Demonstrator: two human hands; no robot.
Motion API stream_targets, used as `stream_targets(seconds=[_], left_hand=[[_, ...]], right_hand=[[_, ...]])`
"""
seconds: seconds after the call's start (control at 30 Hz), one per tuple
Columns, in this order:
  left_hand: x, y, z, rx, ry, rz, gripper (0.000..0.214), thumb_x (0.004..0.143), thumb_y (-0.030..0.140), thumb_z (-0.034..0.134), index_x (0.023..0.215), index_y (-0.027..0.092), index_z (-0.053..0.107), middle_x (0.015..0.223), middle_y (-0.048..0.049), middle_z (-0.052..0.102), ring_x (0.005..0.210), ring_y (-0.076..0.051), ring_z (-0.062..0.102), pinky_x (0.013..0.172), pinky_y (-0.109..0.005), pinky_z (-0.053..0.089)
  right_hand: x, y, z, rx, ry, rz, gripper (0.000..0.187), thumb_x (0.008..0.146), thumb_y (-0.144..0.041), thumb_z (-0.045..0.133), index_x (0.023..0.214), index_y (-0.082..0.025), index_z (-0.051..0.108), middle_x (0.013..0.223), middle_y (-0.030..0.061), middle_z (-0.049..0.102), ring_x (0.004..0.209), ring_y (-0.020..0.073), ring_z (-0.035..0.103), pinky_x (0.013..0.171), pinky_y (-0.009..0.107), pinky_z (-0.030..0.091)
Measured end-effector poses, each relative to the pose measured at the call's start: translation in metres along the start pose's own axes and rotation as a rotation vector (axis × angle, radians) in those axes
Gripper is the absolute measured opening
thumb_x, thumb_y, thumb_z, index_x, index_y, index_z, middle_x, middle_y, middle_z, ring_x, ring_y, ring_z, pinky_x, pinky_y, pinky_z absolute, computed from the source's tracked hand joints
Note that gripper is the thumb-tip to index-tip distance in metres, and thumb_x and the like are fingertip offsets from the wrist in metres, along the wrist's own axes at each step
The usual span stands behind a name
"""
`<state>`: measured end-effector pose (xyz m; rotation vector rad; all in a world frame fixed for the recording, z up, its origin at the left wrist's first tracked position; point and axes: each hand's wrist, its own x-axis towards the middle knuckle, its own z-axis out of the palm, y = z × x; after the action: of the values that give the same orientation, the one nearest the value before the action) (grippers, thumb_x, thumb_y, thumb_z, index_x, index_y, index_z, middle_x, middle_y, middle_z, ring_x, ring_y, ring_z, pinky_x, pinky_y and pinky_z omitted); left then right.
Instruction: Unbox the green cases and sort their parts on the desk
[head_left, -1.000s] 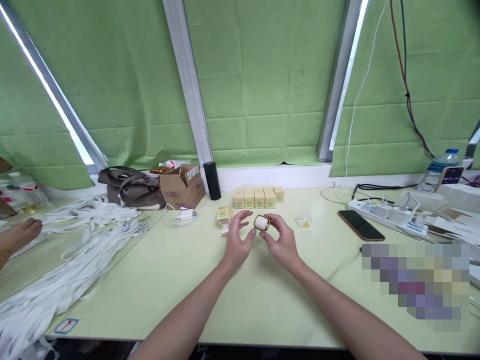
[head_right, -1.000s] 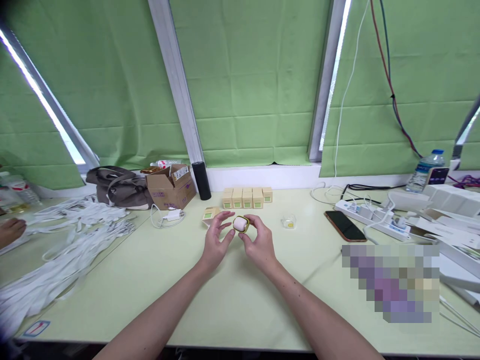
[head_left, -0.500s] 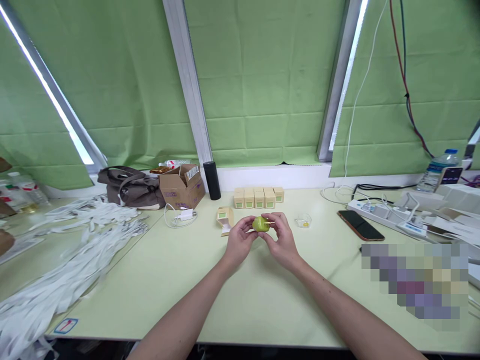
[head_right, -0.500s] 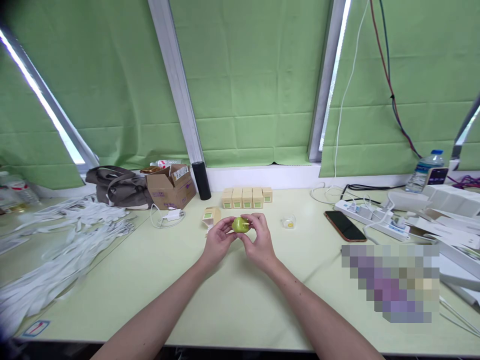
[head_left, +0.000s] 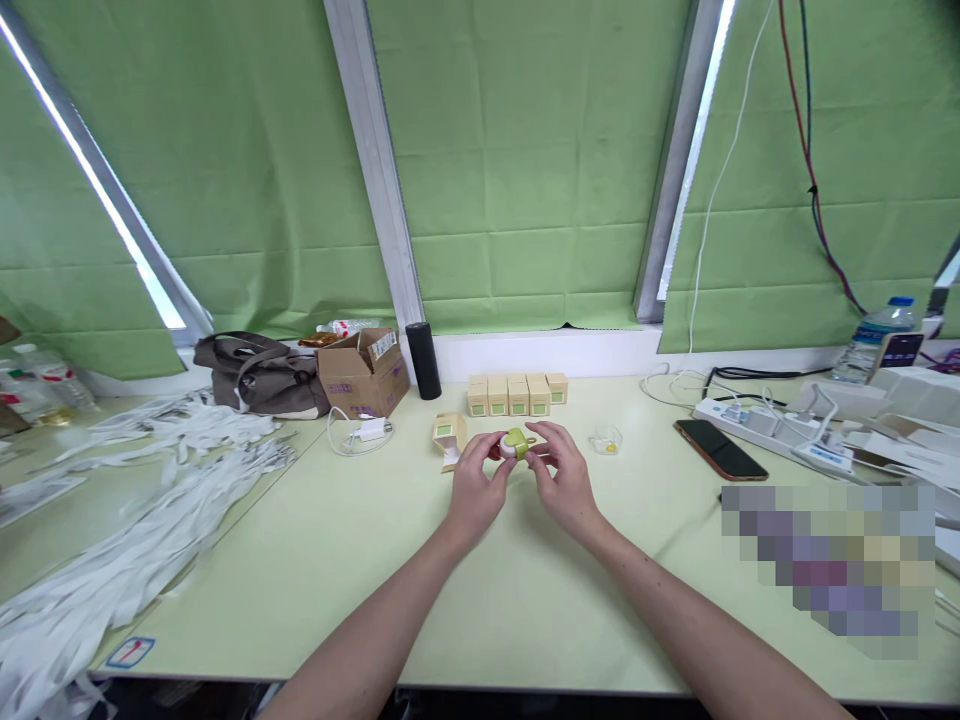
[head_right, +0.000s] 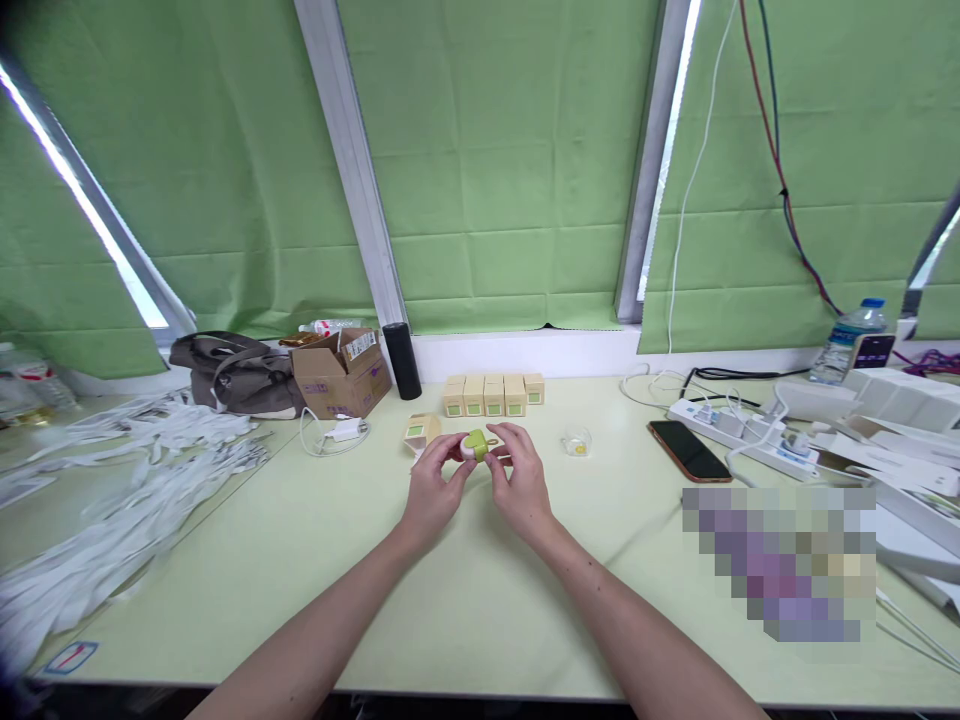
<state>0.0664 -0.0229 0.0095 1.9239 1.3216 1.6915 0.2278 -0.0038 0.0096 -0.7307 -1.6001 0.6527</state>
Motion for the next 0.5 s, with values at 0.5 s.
stream_targets(seconds=[0.5], left_hand=[[-0.0057, -0.0016, -0.0033, 0.396, -0.107, 0.406, 0.043, 0.099, 0.010, 0.055, 0.141, 0.021, 0.056, 0.119, -0.0124, 0.058, 0.110, -0.025, 0.059, 0.094, -0.044, 0.058]], right_hand=[[0.0003, 0.0012, 0.0010, 0.072, -0.157, 0.196, 0.041, 0.103, -0.048, 0.051, 0.131, -0.021, 0.065, 0.100, 0.0080, 0.079, 0.078, 0.0214, 0.078, 0.078, 0.038, 0.065]])
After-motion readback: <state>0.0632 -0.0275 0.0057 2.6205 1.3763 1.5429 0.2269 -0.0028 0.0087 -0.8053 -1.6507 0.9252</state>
